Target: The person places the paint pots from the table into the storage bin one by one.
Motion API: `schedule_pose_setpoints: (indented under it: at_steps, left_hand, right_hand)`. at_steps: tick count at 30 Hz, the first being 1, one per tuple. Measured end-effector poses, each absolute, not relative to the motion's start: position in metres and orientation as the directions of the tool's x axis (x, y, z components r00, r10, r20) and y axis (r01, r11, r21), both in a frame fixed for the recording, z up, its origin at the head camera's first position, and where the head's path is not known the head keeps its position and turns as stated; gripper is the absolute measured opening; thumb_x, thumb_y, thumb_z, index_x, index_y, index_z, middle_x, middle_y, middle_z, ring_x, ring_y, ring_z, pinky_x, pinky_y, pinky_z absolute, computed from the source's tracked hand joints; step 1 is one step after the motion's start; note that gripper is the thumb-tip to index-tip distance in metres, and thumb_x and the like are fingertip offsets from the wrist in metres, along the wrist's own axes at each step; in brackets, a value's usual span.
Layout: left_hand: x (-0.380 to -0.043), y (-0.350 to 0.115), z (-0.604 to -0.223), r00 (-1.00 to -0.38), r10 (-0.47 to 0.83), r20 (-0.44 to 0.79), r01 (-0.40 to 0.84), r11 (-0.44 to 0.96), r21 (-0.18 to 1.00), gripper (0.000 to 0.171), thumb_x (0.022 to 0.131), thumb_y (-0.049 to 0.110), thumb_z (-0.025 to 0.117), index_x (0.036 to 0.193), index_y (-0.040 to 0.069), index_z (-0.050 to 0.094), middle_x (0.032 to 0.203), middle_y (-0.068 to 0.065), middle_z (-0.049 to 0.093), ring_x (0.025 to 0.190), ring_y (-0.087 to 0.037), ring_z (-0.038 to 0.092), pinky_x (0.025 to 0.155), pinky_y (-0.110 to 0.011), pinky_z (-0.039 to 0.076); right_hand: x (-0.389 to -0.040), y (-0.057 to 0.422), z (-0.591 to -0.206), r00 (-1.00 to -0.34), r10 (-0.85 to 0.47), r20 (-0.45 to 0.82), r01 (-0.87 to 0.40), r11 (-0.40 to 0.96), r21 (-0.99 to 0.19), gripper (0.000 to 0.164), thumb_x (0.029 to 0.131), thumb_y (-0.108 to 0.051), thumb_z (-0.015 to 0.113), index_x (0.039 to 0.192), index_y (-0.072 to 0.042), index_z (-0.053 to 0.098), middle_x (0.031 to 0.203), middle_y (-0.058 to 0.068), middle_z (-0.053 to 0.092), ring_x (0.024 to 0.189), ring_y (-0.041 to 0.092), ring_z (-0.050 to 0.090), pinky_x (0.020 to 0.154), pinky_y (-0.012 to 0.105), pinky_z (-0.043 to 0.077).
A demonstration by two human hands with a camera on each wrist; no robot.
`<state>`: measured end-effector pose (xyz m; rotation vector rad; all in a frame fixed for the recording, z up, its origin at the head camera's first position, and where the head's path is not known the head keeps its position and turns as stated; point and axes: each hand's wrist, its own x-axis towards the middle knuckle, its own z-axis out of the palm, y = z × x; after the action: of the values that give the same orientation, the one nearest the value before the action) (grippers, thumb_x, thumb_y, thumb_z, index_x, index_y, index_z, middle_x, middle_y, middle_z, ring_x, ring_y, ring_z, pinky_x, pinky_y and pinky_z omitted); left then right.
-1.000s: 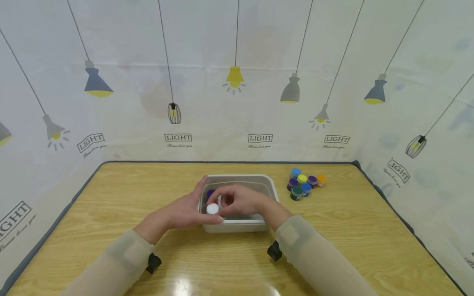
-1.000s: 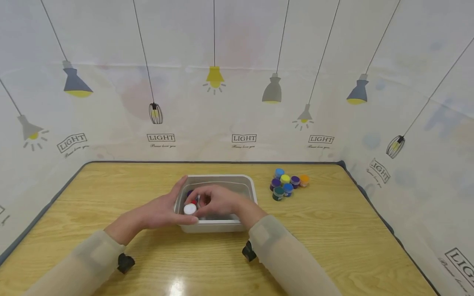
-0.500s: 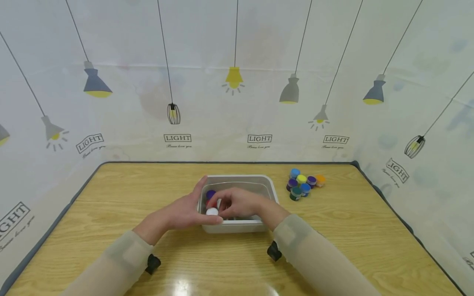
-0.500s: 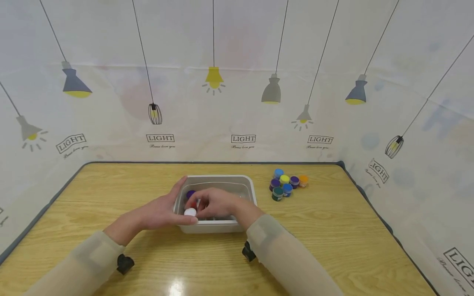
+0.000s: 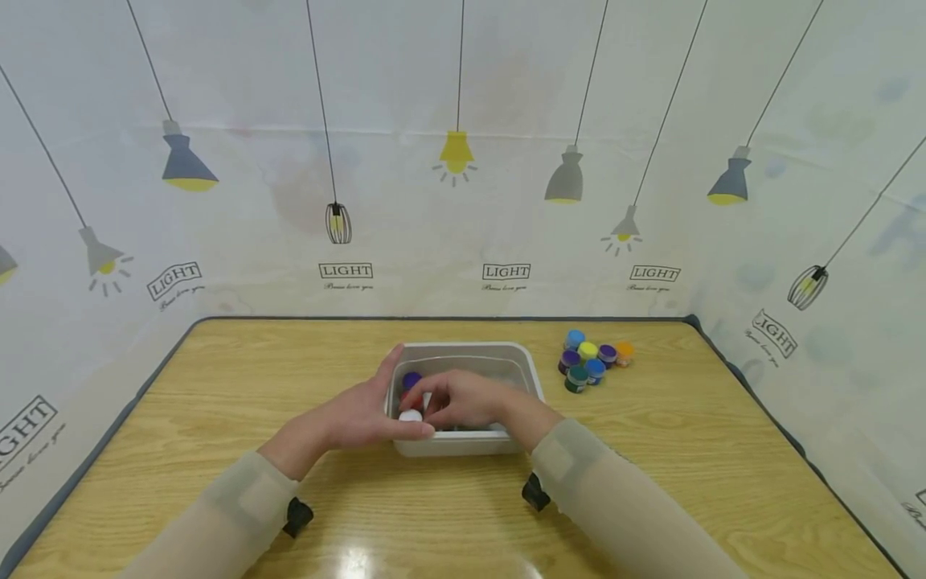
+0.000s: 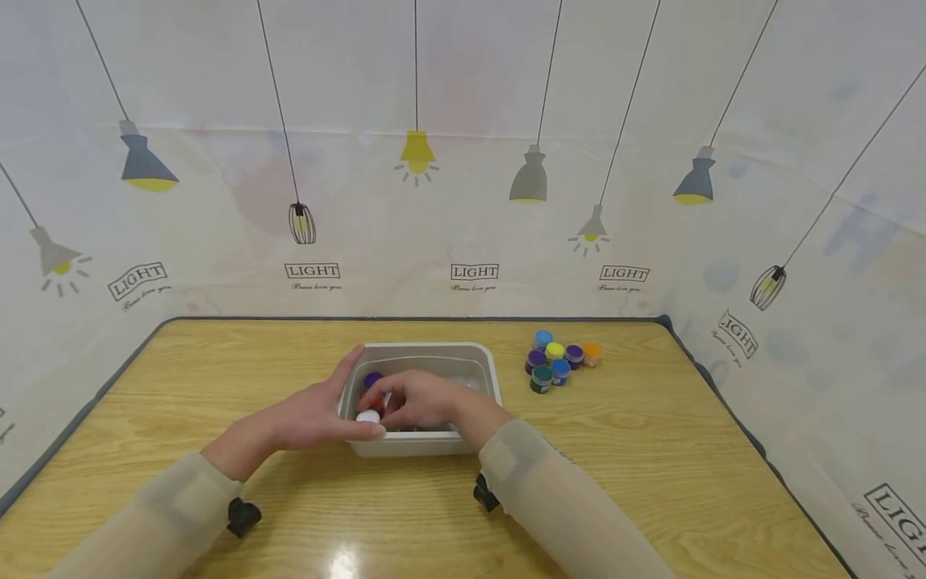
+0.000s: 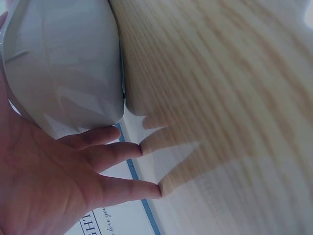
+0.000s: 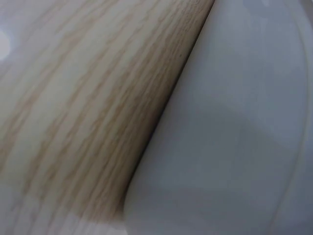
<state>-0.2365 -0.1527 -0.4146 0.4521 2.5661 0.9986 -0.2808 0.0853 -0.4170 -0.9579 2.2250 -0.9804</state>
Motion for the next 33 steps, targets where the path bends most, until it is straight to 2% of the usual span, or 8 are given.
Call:
schedule_pose_setpoints:
  at_steps: [11,19,25,30,33]
  left_hand:
    - [-0.237,-0.153,-0.416,-0.889,0.409,-0.206,0.162,0.701,0.694,0.143,0.082,0.080,0.081,0.177,0.026,-0.012,0.177,-0.022,0.035,0.147,-0.038,0.056,0.125,-0.064,0.042]
    - [-0.237,-0.154,-0.415,-0.884,0.416,-0.213,0.162,0.701,0.694,0.141,0.083,0.080,0.079,0.177,0.029,-0.013,0.178,-0.022,0.033,0.150,-0.039,0.054,0.126,-0.066,0.040]
    - [-0.237,-0.152,-0.414,-0.881,0.419,-0.218,0.159,0.697,0.699,0.140,0.083,0.079,0.080,0.177,0.029,-0.011,0.179,-0.020,0.033,0.151,-0.041,0.053,0.124,-0.067,0.041]
    - [-0.236,-0.152,-0.413,-0.881,0.419,-0.218,0.157,0.695,0.701,0.139,0.084,0.078,0.080,0.177,0.029,-0.011,0.177,-0.021,0.035,0.152,-0.041,0.052,0.125,-0.067,0.041]
    - [-0.236,-0.153,-0.412,-0.881,0.422,-0.212,0.161,0.691,0.705,0.139,0.084,0.076,0.081,0.177,0.028,-0.012,0.174,-0.022,0.039,0.149,-0.040,0.053,0.125,-0.067,0.041]
  right_hand:
    - [-0.282,0.086,-0.418,-0.603,-0.780,-0.166,-0.405,0.479,-0.779,0.031,0.104,-0.014,0.076,0.135,-0.020,0.077,0.102,-0.005,0.077,0.091,0.009,0.069,0.079,0.024,0.056]
    - [-0.283,0.091,-0.413,-0.619,-0.768,-0.164,-0.367,0.467,-0.804,0.030,0.105,-0.012,0.074,0.133,-0.021,0.078,0.097,-0.004,0.078,0.074,0.013,0.066,0.068,0.027,0.056]
    - [-0.282,0.102,-0.399,-0.654,-0.737,-0.168,-0.329,0.478,-0.814,0.030,0.105,-0.023,0.076,0.136,-0.022,0.076,0.106,0.004,0.080,0.083,0.028,0.073,0.078,0.040,0.064]
    - [-0.283,0.120,-0.381,-0.707,-0.697,-0.117,-0.326,0.469,-0.821,0.037,0.106,-0.029,0.076,0.141,-0.018,0.073,0.113,0.019,0.078,0.091,0.040,0.072,0.086,0.055,0.061]
    - [-0.284,0.134,-0.372,-0.741,-0.667,-0.083,-0.318,0.457,-0.831,0.035,0.106,-0.029,0.075,0.140,-0.020,0.074,0.114,0.023,0.075,0.093,0.043,0.071,0.088,0.059,0.061]
